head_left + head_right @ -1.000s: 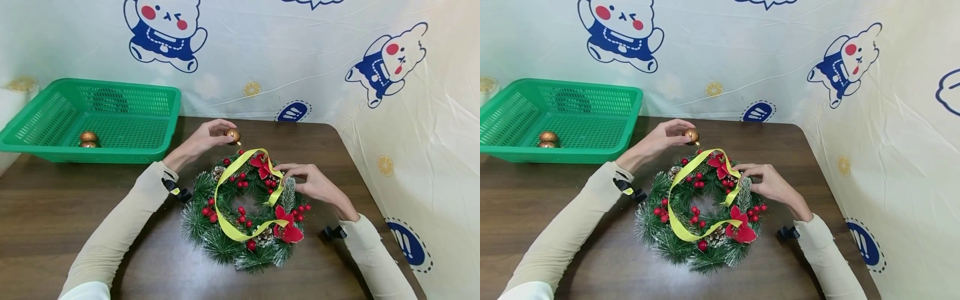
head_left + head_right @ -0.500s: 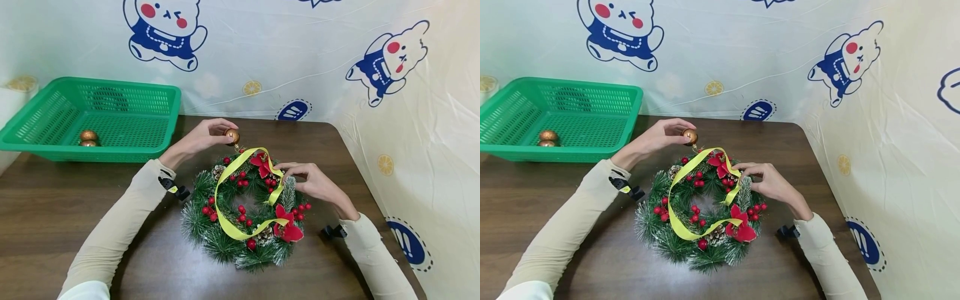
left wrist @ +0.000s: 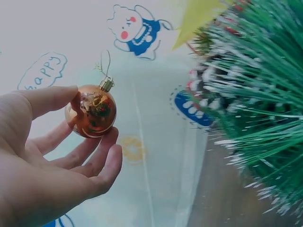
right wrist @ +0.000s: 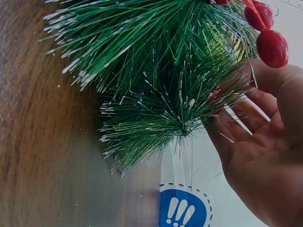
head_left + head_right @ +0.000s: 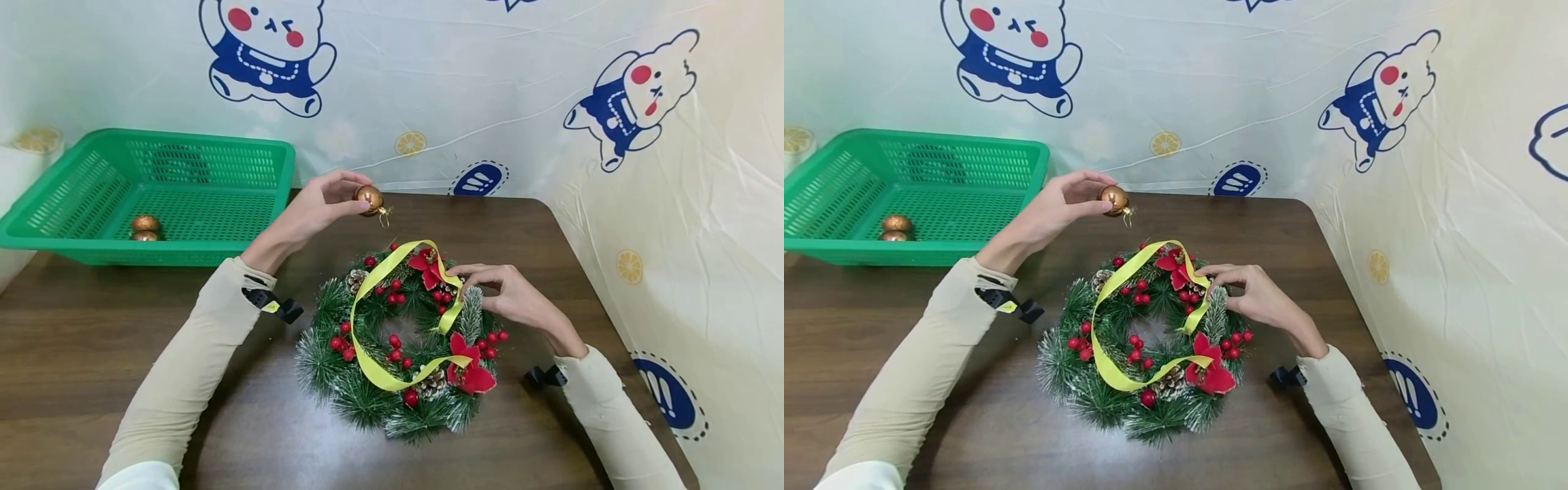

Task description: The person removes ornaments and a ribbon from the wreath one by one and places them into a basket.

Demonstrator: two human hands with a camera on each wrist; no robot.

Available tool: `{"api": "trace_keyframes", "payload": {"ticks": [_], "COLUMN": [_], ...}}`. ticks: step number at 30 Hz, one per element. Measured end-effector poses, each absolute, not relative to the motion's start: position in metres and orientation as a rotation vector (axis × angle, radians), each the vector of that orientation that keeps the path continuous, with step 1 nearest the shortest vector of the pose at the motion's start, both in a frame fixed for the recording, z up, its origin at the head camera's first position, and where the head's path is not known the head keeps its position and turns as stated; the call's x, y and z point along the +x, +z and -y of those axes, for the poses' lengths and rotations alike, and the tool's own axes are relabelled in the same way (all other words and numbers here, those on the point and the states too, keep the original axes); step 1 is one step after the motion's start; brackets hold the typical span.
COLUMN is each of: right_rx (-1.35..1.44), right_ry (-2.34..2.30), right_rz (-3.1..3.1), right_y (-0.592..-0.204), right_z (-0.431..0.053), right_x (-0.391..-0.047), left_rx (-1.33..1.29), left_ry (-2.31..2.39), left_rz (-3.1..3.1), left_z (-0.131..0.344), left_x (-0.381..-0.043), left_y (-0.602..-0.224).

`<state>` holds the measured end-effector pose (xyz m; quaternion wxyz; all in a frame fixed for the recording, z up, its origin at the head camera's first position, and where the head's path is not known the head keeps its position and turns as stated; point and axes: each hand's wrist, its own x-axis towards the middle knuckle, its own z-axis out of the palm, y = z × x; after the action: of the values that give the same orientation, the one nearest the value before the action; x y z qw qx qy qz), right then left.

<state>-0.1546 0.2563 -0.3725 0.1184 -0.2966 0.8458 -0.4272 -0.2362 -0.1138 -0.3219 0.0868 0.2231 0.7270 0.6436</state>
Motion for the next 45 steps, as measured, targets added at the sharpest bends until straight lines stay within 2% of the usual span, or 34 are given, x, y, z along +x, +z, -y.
{"api": "trace_keyframes", "payload": {"ticks": [18, 45], "right_rx": [-0.864, -0.854], "right_ry": [-1.273, -1.256], "right_rz": [-2.457, -2.474], "right_y": [-0.373, -0.373], "right_z": [-0.257, -0.256], "right_x": [-0.156, -0.155], "left_rx": [0.579, 0.415], "left_ry": [1.958, 1.809], "left_rz": [-2.258, -2.551], "left_z": [0.14, 0.207], "left_x": [-0.229, -0.19], "left_y": [-0.31, -0.29]}}
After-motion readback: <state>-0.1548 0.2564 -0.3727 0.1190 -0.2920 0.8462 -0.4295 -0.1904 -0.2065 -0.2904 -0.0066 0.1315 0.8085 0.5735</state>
